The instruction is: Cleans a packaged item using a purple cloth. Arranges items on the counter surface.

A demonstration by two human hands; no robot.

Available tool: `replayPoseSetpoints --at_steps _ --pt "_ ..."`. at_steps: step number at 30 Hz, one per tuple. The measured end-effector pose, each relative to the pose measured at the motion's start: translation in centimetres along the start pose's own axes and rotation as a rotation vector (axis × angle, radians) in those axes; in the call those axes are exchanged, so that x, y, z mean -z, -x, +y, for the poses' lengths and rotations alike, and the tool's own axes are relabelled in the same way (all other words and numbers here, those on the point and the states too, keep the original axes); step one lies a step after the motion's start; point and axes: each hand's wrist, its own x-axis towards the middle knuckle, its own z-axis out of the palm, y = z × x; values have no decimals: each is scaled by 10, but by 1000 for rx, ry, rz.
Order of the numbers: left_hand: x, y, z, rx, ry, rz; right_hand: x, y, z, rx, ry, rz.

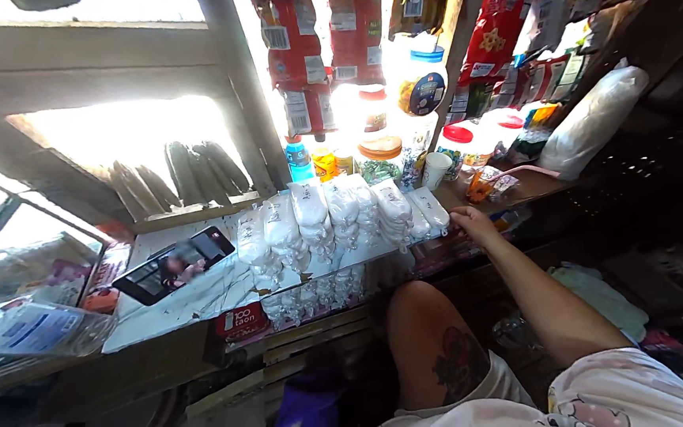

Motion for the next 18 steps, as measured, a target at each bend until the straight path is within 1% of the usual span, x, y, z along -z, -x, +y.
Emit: replayPoseSetpoints --at_steps 2,3,5,6,8,9,11,12,13,14,15,17,18 --pt "9 -9 -17 -20 21 -22 1 3 16 114 -117 16" --pt "11 -10 -20 -18 27 -19 0 7 22 158 -213 -25" --pt "12 -10 -23 2 41 -21 -2 15 33 171 -362 -227" --pt "11 -9 -22 11 54 -25 -5 19 38 154 -362 -330" --pt "10 -8 -22 16 65 -22 -16 22 51 102 -246 -509" --pt "9 -8 -22 12 57 -20 -24 25 56 56 -151 -564" --pt "8 -7 -20 17 24 -13 -45 30 65 -75 18 -605" --pt "7 -6 -18 28 5 -14 -57 30 72 -136 58 -608" --pt "5 -5 -17 41 -9 -15 -70 26 85 -153 59 -611" --pt "4 -4 -16 56 -17 -16 -83 20 102 -114 53 -621" --pt "3 -4 -15 64 -19 -20 -96 12 120 -37 77 -629" --pt "1 -3 -15 59 -23 -20 -118 -3 145 82 234 -645" --pt "0 -3 -16 55 -24 -19 -124 -5 147 100 317 -647"
